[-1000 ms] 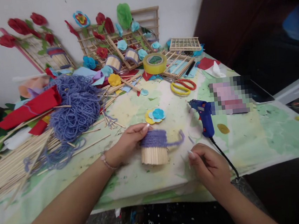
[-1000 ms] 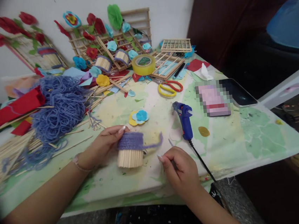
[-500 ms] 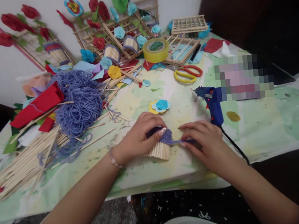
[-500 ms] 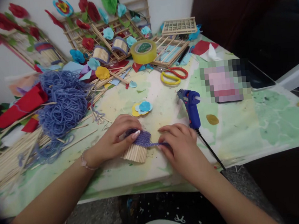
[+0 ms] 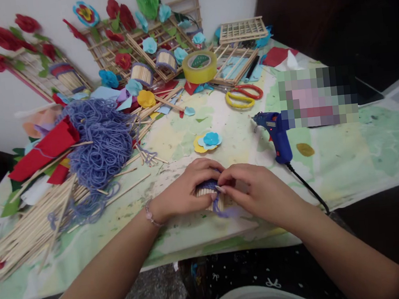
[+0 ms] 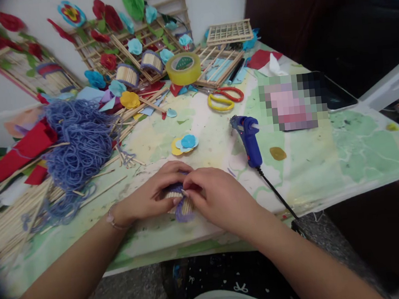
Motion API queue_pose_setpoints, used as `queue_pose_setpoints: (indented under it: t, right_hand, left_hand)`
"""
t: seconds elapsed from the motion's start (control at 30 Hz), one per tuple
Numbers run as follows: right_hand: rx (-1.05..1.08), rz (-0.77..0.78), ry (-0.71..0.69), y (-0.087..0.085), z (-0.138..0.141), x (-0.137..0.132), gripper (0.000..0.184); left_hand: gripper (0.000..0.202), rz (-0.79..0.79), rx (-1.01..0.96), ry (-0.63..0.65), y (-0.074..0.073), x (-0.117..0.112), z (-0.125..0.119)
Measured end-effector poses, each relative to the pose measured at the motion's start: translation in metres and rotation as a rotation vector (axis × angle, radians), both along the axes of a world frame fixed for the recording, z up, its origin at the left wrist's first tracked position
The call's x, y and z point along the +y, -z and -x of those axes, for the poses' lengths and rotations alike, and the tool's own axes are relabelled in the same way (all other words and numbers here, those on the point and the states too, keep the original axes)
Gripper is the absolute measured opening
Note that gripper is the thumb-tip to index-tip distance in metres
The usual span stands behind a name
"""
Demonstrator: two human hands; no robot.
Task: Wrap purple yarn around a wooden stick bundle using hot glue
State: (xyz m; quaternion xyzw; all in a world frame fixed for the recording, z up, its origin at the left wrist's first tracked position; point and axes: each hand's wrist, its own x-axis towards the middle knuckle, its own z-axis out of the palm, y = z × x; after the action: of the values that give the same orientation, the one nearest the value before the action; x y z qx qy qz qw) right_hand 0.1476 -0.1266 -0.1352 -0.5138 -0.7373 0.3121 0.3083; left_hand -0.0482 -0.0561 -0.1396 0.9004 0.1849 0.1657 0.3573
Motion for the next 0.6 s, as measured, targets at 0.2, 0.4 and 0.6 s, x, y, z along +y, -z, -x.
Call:
queue_pose_setpoints:
  t: [0.2,0.4,0.6]
  right_hand:
    - [0.142,-0.045,0.168,0.001,-0.015,-0.006,0.007]
    - [0.178,-0.128,0.567,0.003,-0.048,-0.025,0.012]
    - [0.162,-0.178,0.611,0.008,-0.055,-0.032,0.016]
  left_hand:
    - [0.037,0.002,0.098,0.045,-0.012,-0.003,0.002]
    - [0.033,0.088,0.108,-0.136,-0.010,-0.003,0.002]
    - [0.029,0.118,0.144,-0.198,-0.005,-0.008,-0.005]
